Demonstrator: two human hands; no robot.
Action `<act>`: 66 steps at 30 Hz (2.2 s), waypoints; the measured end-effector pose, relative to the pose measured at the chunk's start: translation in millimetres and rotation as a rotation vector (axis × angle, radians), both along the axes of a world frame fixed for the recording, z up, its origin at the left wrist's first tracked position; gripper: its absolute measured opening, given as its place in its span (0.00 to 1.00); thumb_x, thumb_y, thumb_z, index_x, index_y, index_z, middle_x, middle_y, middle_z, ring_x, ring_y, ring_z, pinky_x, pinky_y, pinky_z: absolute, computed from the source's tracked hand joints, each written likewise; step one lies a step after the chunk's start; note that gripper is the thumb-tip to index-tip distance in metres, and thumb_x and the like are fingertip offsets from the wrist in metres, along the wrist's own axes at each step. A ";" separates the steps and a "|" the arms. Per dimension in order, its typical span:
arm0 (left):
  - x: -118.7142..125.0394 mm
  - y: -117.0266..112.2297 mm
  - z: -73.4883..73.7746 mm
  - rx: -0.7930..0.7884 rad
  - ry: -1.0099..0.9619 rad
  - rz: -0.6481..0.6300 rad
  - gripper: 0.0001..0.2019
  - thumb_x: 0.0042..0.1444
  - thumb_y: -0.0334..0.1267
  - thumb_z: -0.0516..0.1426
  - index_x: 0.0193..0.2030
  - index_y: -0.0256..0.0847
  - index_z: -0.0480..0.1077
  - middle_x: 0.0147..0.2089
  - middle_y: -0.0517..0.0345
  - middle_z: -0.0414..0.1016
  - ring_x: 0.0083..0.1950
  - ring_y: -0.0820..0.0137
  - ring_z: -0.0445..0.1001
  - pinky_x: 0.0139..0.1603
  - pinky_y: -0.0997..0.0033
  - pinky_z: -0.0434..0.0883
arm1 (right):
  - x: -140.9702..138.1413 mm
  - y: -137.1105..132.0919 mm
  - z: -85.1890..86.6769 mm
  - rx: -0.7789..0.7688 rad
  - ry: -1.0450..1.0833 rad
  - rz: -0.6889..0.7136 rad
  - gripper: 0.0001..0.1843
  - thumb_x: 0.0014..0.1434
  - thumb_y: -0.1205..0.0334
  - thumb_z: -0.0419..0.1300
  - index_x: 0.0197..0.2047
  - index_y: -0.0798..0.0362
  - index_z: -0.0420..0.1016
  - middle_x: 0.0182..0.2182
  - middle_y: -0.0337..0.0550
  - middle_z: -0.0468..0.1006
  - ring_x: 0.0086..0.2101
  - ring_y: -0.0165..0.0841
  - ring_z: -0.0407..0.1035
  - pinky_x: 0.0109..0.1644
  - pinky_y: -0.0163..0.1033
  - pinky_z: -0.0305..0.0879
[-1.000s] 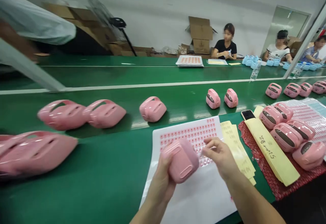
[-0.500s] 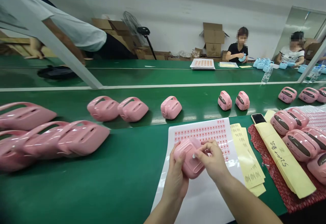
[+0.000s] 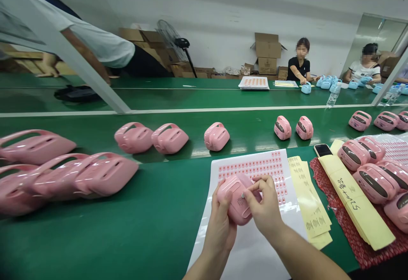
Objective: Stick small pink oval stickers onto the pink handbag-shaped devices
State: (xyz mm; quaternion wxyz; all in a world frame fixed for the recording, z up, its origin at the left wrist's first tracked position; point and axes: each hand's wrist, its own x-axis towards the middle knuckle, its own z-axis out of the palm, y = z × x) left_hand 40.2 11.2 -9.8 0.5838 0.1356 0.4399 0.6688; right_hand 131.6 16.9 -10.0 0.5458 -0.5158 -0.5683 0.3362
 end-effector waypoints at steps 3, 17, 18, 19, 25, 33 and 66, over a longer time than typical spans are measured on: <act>-0.4 0.7 -1.0 0.006 0.004 0.009 0.28 0.43 0.46 0.64 0.52 0.51 0.64 0.53 0.56 0.68 0.54 0.58 0.68 0.49 0.62 0.69 | -0.5 -6.2 -5.4 0.278 -0.227 -0.055 0.06 0.55 0.64 0.56 0.28 0.49 0.71 0.39 0.47 0.67 0.43 0.40 0.64 0.47 0.48 0.63; -41.8 -0.3 -59.7 0.042 -0.508 -0.248 0.26 0.51 0.33 0.60 0.58 0.47 0.63 0.40 0.54 0.81 0.44 0.58 0.77 0.48 0.58 0.71 | 76.0 159.8 -55.7 0.269 -0.885 0.119 0.30 0.49 0.80 0.46 0.55 0.55 0.63 0.47 0.54 0.71 0.49 0.41 0.65 0.56 0.53 0.59; -44.5 -0.2 -67.6 0.050 -0.534 -0.270 0.26 0.51 0.32 0.59 0.58 0.48 0.63 0.41 0.54 0.81 0.45 0.58 0.77 0.50 0.57 0.70 | 75.9 161.6 -59.7 0.270 -0.903 0.135 0.30 0.49 0.81 0.46 0.55 0.55 0.64 0.46 0.53 0.72 0.48 0.40 0.66 0.56 0.52 0.59; -46.4 0.2 -73.8 0.067 -0.555 -0.285 0.26 0.52 0.32 0.59 0.59 0.49 0.63 0.42 0.54 0.81 0.46 0.58 0.76 0.52 0.56 0.69 | 76.0 161.7 -63.1 0.270 -0.918 0.146 0.30 0.49 0.81 0.46 0.55 0.56 0.64 0.45 0.53 0.72 0.47 0.40 0.66 0.56 0.51 0.59; -50.6 6.0 -84.0 0.206 -0.635 -0.268 0.17 0.56 0.37 0.55 0.53 0.50 0.69 0.45 0.54 0.80 0.48 0.60 0.75 0.52 0.55 0.68 | 82.3 153.8 -72.2 0.247 -0.960 0.181 0.26 0.54 0.77 0.47 0.56 0.56 0.63 0.45 0.54 0.73 0.47 0.40 0.67 0.53 0.48 0.63; -53.6 8.6 -88.1 0.157 -0.603 -0.138 0.17 0.53 0.43 0.57 0.51 0.51 0.70 0.47 0.55 0.78 0.47 0.59 0.75 0.44 0.59 0.72 | 77.4 154.1 -56.8 0.174 -0.996 0.265 0.38 0.48 0.59 0.64 0.61 0.56 0.56 0.50 0.56 0.72 0.51 0.43 0.66 0.60 0.55 0.50; -50.5 8.1 -80.6 0.212 -0.688 -0.174 0.13 0.54 0.33 0.54 0.43 0.51 0.74 0.41 0.56 0.81 0.39 0.58 0.79 0.33 0.60 0.76 | 105.7 171.3 -45.7 -0.161 -0.634 0.288 0.21 0.50 0.74 0.57 0.48 0.51 0.68 0.34 0.40 0.78 0.40 0.35 0.70 0.45 0.42 0.65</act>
